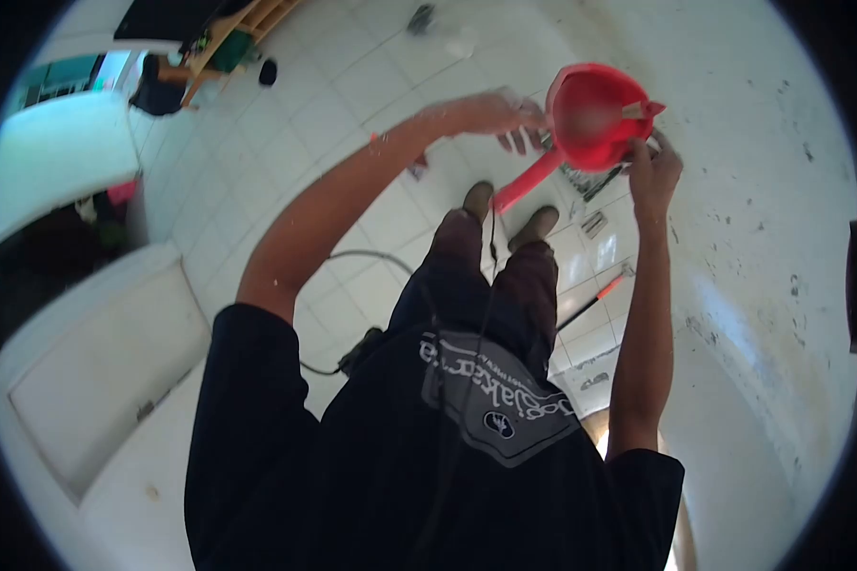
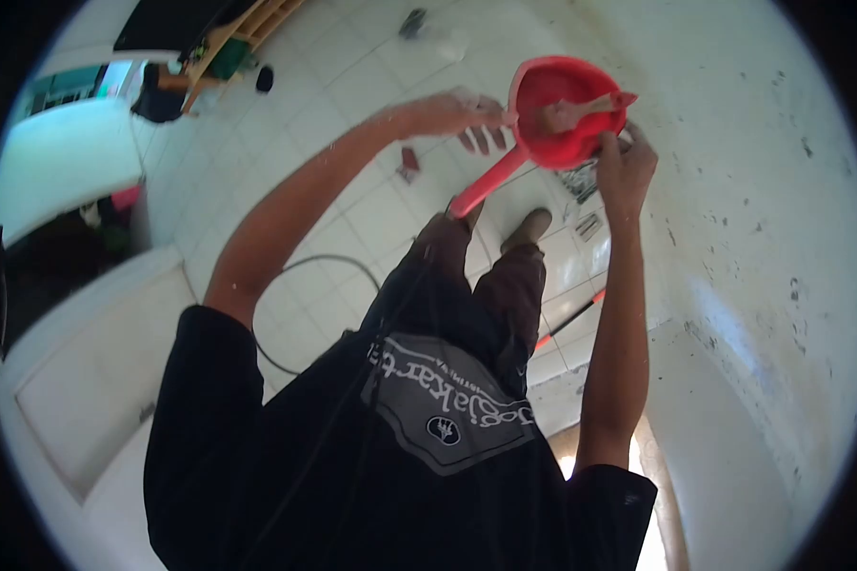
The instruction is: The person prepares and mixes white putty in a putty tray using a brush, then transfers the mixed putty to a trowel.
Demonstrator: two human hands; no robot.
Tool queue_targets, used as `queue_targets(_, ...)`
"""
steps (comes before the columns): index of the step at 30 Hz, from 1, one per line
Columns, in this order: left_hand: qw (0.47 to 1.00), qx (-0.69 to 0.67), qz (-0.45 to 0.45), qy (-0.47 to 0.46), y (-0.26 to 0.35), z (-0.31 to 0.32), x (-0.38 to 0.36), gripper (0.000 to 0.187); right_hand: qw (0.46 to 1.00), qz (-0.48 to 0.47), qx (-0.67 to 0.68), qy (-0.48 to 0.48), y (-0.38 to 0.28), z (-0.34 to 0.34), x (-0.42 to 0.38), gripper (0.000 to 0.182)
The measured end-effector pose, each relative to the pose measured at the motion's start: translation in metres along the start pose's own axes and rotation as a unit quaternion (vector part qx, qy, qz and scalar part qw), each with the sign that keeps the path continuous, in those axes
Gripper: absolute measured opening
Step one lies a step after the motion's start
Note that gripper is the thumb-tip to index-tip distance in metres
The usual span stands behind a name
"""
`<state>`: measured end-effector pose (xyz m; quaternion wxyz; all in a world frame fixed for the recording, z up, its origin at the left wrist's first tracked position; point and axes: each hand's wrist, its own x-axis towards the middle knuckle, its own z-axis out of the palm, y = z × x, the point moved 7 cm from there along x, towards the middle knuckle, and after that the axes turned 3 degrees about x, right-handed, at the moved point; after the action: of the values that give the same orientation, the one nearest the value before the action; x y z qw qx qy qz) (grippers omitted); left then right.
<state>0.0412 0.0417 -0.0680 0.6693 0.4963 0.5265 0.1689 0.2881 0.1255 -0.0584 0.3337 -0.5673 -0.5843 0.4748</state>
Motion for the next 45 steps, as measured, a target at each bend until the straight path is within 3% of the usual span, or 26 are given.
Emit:
queue_targets(4, 0.998, 0.033, -0.035, 0.042, -0.022, 0.020, -0.013, 0.065, 1.000, 0.013, -0.005, -0.025, 0.016, 0.003, 0.000, 0.041)
queue_targets(7, 0.991, 0.078, -0.066, 0.090, 0.002, 0.026, -0.032, 0.063, 0.997, -0.021, 0.004, -0.078, 0.049, -0.001, 0.020, 0.043)
queue_targets(11, 0.983, 0.020, -0.086, 0.162, -0.033, 0.034, -0.014, 0.060, 0.993, -0.055, -0.058, -0.087, 0.063, 0.000, 0.029, 0.035)
queue_targets(12, 0.982, -0.011, -0.073, 0.176, -0.050, 0.034, -0.004, 0.062, 0.988, -0.076, -0.091, -0.096, 0.096, 0.005, 0.039, 0.031)
queue_targets(15, 0.975, -0.041, -0.008, 0.218, -0.104, 0.045, 0.036, 0.073, 0.995, -0.039, -0.033, -0.091, 0.107, 0.013, 0.037, 0.030)
queue_targets(18, 0.952, -0.164, -0.081, 0.246, -0.122, 0.055, 0.081, 0.083, 0.992, -0.022, -0.053, -0.109, 0.135, 0.023, 0.044, 0.032)
queue_targets(22, 0.943, -0.169, -0.101, 0.267, -0.190, 0.046, 0.146, 0.076, 0.993, -0.025, -0.021, -0.113, 0.200, 0.054, 0.066, 0.034)
queue_targets(24, 0.942, -0.164, -0.087, 0.280, -0.233, 0.037, 0.176, 0.055, 0.991, -0.022, -0.067, -0.118, 0.251, 0.079, 0.081, 0.035)
queue_targets(25, 0.944, -0.157, -0.081, 0.279, -0.257, 0.029, 0.194, 0.055, 0.991, -0.027, -0.064, -0.110, 0.276, 0.094, 0.091, 0.035)
queue_targets(27, 0.944, 0.025, -0.075, 0.321, -0.304, 0.011, 0.220, 0.033, 0.991, -0.013, -0.032, -0.126, 0.325, 0.126, 0.103, 0.039)
queue_targets(28, 0.945, 0.032, -0.074, 0.318, -0.330, 0.006, 0.236, 0.033, 0.992, -0.012, -0.028, -0.121, 0.347, 0.139, 0.110, 0.039)
queue_targets(30, 0.928, -0.088, -0.078, 0.353, -0.379, -0.008, 0.262, 0.025, 0.983, 0.024, -0.038, -0.177, 0.394, 0.172, 0.127, 0.044)
queue_targets(33, 0.925, -0.099, -0.093, 0.354, -0.451, -0.035, 0.299, 0.025, 0.973, 0.041, -0.091, -0.210, 0.462, 0.212, 0.157, 0.050)
queue_targets(37, 0.925, -0.104, -0.094, 0.354, -0.553, -0.068, 0.341, 0.024, 0.948, 0.024, -0.207, -0.242, 0.522, 0.211, 0.202, 0.053)
queue_targets(42, 0.925, -0.087, -0.138, 0.343, -0.644, -0.093, 0.386, 0.022, 0.927, -0.068, -0.244, -0.276, 0.600, 0.181, 0.253, 0.045)
queue_targets(45, 0.929, -0.095, -0.110, 0.341, -0.690, -0.093, 0.410, 0.029, 0.903, -0.133, -0.295, -0.284, 0.626, 0.161, 0.276, 0.040)
